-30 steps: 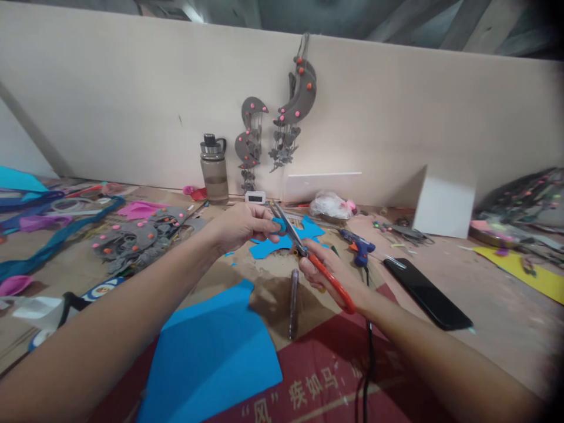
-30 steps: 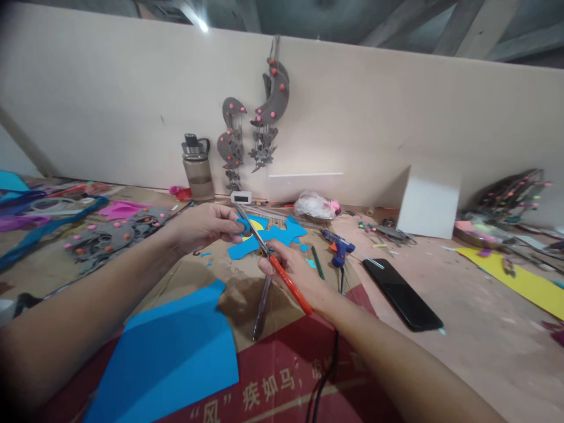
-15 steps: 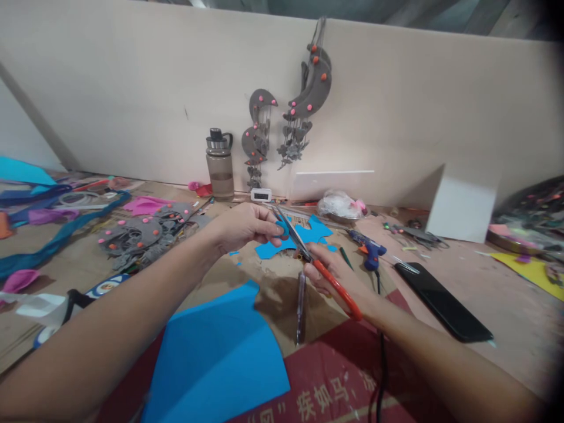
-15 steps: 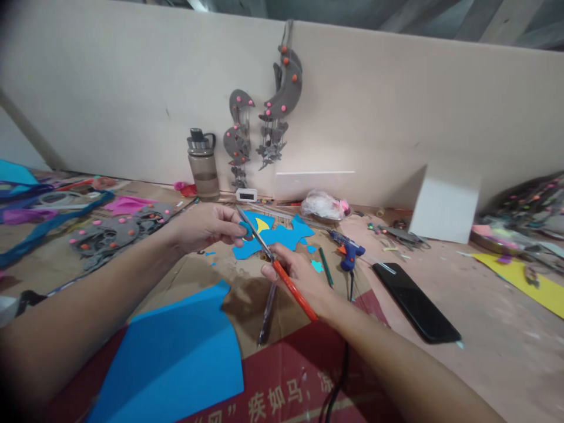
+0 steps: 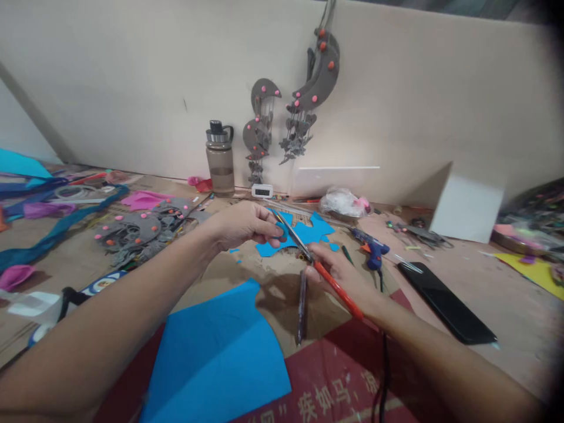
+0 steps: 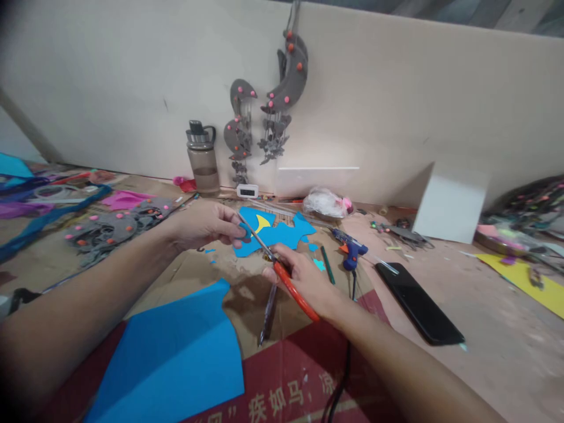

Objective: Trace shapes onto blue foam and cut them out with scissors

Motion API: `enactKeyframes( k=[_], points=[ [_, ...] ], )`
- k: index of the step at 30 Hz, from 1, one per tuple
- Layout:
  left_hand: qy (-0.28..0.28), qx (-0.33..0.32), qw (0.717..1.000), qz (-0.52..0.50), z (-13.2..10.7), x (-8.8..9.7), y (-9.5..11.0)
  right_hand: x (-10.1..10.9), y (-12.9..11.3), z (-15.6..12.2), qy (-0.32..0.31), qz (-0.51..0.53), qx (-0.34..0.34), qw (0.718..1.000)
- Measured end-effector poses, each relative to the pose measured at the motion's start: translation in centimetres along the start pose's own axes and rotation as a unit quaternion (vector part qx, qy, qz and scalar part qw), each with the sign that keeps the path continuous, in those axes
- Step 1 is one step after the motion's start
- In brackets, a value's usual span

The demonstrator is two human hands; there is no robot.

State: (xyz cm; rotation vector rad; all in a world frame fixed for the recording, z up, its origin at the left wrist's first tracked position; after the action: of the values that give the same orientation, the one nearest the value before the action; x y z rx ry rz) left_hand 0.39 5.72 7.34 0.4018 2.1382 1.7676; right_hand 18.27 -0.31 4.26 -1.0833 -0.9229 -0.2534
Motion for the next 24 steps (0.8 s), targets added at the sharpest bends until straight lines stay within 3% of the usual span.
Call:
enactKeyframes(
  k=[5, 11, 17, 24],
  points=[
    [-0.005, -0.007, 1.0, -0.01, -0.2, 0.2, 0.4, -0.3, 0.7, 0.2, 0.012, -0.017, -0.002, 1.0],
    [-0.046, -0.038, 0.997, 0.048, -0.7, -0.4, 0.9, 1.2, -0.3, 0.8, 0.15, 0.154, 0.008, 0.977],
    [-0.069, -0.071, 0.984, 0.145, -1.4, -1.6, 1.3, 1.4, -3.2, 2.1, 0.151, 0.162, 0.031, 0.975],
    [-0.085, -0.094, 0.972, 0.199, -1.9, -1.6, 1.9, 0.5, -3.7, 3.1, 0.174, 0.151, 0.041, 0.972]
  ],
)
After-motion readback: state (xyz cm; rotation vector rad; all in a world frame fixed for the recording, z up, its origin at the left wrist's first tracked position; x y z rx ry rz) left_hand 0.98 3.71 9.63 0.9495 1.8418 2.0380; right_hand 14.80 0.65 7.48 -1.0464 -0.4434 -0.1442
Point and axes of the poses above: each hand's wrist, its own z-axis towards the middle knuckle, its own x-axis out of the back of the hand, y = z × x, the point moved 6 cm from there along z, towards the middle knuckle, and after that the axes turned 10 degrees about -z, right-handed, at the moved point
